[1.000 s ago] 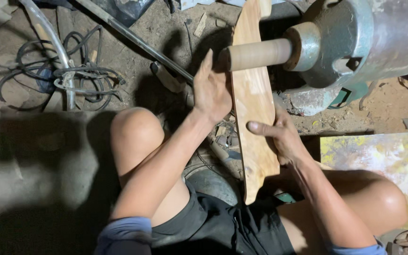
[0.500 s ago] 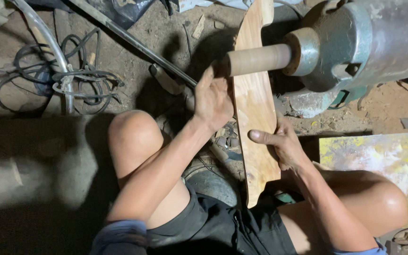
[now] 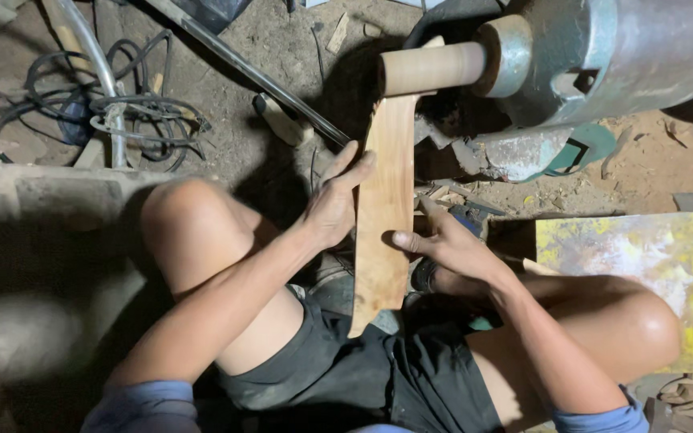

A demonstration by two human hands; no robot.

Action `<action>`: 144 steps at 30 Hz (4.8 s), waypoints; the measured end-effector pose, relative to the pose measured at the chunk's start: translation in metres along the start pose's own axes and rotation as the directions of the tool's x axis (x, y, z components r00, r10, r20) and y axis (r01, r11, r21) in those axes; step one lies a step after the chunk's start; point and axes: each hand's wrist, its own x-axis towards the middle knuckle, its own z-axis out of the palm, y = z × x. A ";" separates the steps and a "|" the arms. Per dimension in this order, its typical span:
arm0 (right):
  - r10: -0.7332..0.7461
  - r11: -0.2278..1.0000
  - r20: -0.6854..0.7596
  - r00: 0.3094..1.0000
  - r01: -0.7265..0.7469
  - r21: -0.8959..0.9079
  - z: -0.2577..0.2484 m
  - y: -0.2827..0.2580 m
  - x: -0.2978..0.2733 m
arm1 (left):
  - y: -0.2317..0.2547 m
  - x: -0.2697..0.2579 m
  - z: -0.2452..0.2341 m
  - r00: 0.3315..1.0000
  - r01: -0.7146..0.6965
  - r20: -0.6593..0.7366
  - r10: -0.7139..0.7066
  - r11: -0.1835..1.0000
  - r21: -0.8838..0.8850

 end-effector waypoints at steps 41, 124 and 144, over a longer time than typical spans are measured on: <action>0.074 0.664 -0.045 0.996 -0.016 0.748 0.013 -0.025 0.012 | 0.043 0.089 -0.029 0.954 -0.265 -0.180 0.241 0.956 -0.126; -0.043 0.582 -0.208 0.977 0.194 0.789 0.005 -0.042 0.012 | 0.015 0.134 0.036 0.947 -0.252 0.108 0.304 0.906 -0.339; -0.014 0.557 -0.157 0.987 0.138 0.819 0.013 -0.007 -0.008 | -0.001 0.096 0.031 0.959 -0.018 0.254 0.122 0.927 -0.374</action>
